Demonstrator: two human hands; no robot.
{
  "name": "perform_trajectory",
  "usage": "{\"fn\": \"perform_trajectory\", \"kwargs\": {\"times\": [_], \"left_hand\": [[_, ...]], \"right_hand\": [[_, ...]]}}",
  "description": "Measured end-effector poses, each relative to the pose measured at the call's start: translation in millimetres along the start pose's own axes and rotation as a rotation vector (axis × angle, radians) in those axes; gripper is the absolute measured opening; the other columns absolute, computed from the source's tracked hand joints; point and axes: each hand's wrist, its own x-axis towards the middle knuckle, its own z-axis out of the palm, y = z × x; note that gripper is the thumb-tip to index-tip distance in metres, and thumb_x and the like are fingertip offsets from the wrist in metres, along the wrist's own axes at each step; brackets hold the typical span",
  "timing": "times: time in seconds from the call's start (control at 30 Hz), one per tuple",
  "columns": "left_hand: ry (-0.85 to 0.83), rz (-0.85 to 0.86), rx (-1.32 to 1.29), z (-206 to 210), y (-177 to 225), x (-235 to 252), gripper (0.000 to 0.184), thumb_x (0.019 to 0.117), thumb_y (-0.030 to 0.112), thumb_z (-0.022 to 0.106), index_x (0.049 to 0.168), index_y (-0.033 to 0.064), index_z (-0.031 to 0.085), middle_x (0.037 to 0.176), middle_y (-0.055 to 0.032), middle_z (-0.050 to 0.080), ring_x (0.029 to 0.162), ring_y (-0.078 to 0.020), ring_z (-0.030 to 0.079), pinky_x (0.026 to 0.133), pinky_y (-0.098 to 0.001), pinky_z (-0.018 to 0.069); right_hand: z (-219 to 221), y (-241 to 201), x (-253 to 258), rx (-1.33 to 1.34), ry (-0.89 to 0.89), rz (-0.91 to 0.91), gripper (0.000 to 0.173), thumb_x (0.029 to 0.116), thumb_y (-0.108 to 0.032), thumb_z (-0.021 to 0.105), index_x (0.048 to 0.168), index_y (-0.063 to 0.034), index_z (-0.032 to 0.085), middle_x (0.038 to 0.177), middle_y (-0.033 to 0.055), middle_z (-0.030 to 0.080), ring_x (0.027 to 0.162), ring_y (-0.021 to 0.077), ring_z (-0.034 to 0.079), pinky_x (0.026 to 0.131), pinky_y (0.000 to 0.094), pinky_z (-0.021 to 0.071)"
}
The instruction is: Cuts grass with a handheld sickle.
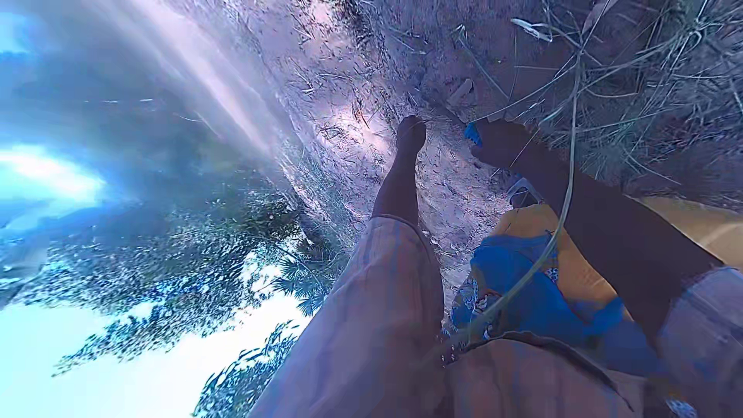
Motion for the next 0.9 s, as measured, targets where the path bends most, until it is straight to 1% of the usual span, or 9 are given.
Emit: {"fn": "perform_trajectory", "kwargs": {"times": [0.17,0.37,0.4,0.5,0.57,0.67,0.73,0.8,0.9], "left_hand": [[-0.036,-0.003,0.017,38,-5,-37,0.039,0.1117,0.018,0.035,0.128,-0.0057,0.062,0.131,-0.0280,0.064,0.129,-0.0423,0.059,0.107,-0.0603,0.0450],[-0.245,0.106,-0.027,87,14,-115,0.034,0.1095,0.008,0.040,0.133,-0.0065,0.059,0.128,-0.0293,0.065,0.124,-0.0438,0.062,0.106,-0.0588,0.0464],[-0.285,0.110,-0.065,104,15,-126,0.034,0.1099,0.009,0.039,0.131,-0.0059,0.060,0.127,-0.0287,0.065,0.123,-0.0436,0.062,0.104,-0.0600,0.0470],[-0.343,0.046,-0.130,138,23,-141,0.035,0.1104,0.012,0.037,0.131,-0.0038,0.061,0.129,-0.0274,0.065,0.125,-0.0431,0.061,0.104,-0.0621,0.0474],[-0.329,-0.030,-0.145,147,30,-147,0.038,0.1120,0.016,0.034,0.129,-0.0030,0.062,0.129,-0.0272,0.065,0.125,-0.0430,0.061,0.102,-0.0635,0.0476],[-0.288,-0.056,-0.149,142,30,-147,0.041,0.1129,0.023,0.036,0.140,-0.0009,0.056,0.141,-0.0277,0.057,0.132,-0.0439,0.056,0.107,-0.0631,0.0443],[-0.168,-0.055,-0.212,134,19,-145,0.053,0.1088,0.030,0.051,0.155,0.0044,0.043,0.156,-0.0274,0.042,0.143,-0.0471,0.042,0.111,-0.0670,0.0379],[-0.088,-0.018,-0.196,113,16,-143,0.063,0.1054,0.029,0.058,0.160,0.0075,0.034,0.162,-0.0267,0.033,0.146,-0.0491,0.036,0.110,-0.0700,0.0365],[-0.123,0.088,-0.035,79,36,-148,0.048,0.1077,0.025,0.052,0.152,0.0054,0.047,0.157,-0.0257,0.041,0.142,-0.0479,0.042,0.109,-0.0680,0.0381]], "right_hand": [[41,63,-10,-0.146,0.186,0.013,0.037,0.1011,-0.023,0.059,0.130,-0.0001,0.061,0.114,0.0299,0.068,0.107,0.0496,0.066,0.086,0.0672,0.0499],[-9,186,-170,-0.404,0.199,0.051,0.031,0.1011,-0.019,0.064,0.121,0.0036,0.060,0.095,0.0293,0.068,0.084,0.0509,0.070,0.065,0.0631,0.0541],[-22,189,-193,-0.450,0.151,0.072,0.028,0.1026,-0.021,0.059,0.118,0.0024,0.057,0.091,0.0266,0.066,0.078,0.0478,0.070,0.058,0.0586,0.0536],[-43,144,-212,-0.408,0.133,0.057,0.037,0.1060,-0.025,0.055,0.127,0.0050,0.056,0.094,0.0273,0.067,0.083,0.0464,0.070,0.064,0.0573,0.0523],[-23,127,-179,-0.332,0.425,-0.223,0.026,0.0971,-0.018,0.063,0.103,0.0073,0.060,0.067,0.0243,0.059,0.058,0.0463,0.064,0.046,0.0553,0.0448],[-42,62,-128,-0.223,0.181,-0.047,0.033,0.1031,-0.015,0.060,0.127,0.0067,0.058,0.104,0.0346,0.066,0.098,0.0571,0.065,0.076,0.0694,0.0483],[-55,69,-119,-0.253,0.081,0.081,0.034,0.1043,-0.016,0.057,0.133,0.0027,0.057,0.116,0.0347,0.064,0.110,0.0572,0.062,0.084,0.0712,0.0469],[-62,122,-150,-0.335,0.103,0.082,0.028,0.1036,-0.019,0.062,0.120,0.0033,0.061,0.105,0.0322,0.067,0.099,0.0557,0.066,0.076,0.0702,0.0488],[-51,205,-246,-0.302,0.268,0.058,0.026,0.1002,-0.021,0.067,0.109,0.0027,0.062,0.082,0.0274,0.066,0.076,0.0522,0.067,0.058,0.0662,0.0482]]}}
